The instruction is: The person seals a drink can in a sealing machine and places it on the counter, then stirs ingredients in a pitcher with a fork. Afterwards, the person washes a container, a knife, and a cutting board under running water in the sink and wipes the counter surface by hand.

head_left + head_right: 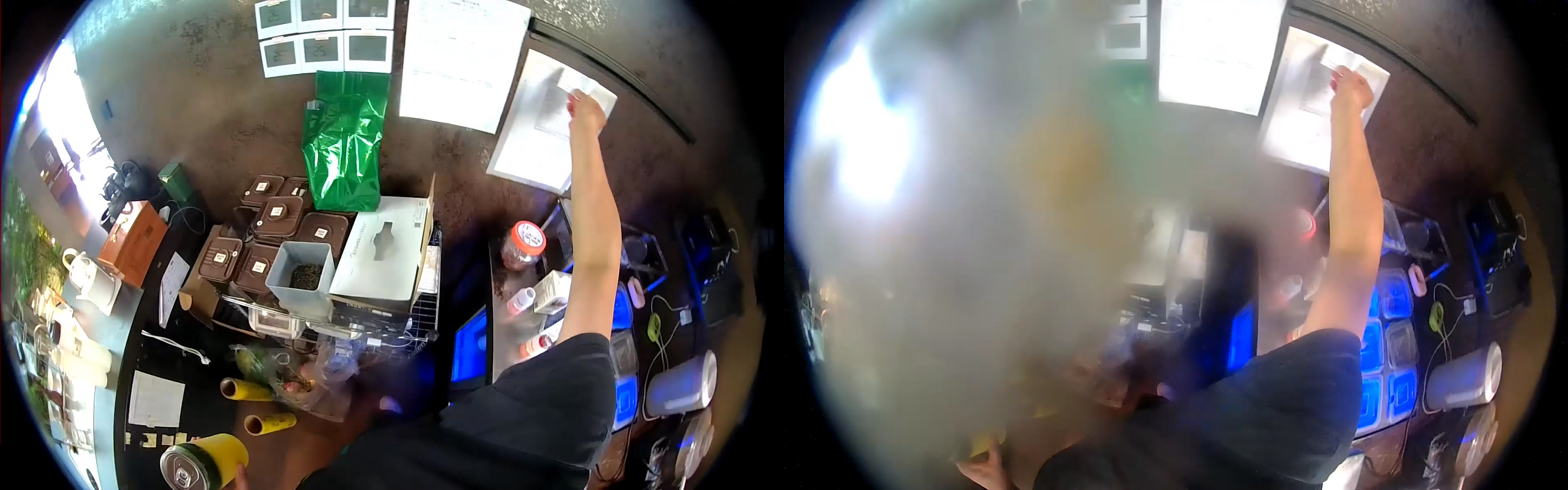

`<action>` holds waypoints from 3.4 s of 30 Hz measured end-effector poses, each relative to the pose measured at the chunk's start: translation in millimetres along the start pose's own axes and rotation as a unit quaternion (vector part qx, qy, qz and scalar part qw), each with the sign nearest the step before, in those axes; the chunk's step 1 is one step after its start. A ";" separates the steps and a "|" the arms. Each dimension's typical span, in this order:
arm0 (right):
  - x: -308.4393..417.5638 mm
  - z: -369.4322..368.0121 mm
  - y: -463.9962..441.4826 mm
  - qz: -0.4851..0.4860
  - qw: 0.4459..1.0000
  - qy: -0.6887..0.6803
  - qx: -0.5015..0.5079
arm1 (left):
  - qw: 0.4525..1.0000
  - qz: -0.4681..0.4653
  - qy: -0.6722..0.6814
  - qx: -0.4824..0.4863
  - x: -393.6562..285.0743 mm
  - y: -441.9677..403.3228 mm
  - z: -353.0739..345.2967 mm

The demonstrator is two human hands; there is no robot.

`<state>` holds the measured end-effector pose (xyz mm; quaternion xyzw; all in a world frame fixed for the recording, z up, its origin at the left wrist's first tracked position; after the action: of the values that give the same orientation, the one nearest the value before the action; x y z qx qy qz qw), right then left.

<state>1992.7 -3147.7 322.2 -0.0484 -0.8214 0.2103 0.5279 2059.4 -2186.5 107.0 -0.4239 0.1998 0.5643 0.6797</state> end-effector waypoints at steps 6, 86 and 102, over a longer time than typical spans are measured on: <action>27.4 -76.4 150.2 0.017 0.986 -0.034 0.165 | 0.997 0.075 -0.006 -0.007 111.3 38.3 8.8; 1278.0 240.6 3000.4 -0.008 -0.191 -0.476 0.859 | 0.574 0.417 -0.153 -0.688 702.9 1417.6 1697.0; 1490.3 277.0 3461.9 0.138 -0.063 -0.327 0.933 | 0.610 0.289 -0.141 -0.724 910.4 1656.7 2160.2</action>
<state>600.9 359.8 113.3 -0.4510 -0.0815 -0.8416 0.2859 319.1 95.8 54.8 -0.6132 -0.2599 0.7455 -0.0273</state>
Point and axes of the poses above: each hand's wrist, its own y-axis away from the middle knuckle, its own z-axis out of the back of the hand, x = y × z, the point moved 10 cm from there along -y, towards the middle knuckle, and after that the axes turned 15 degrees about x, right-handed, at the moved point
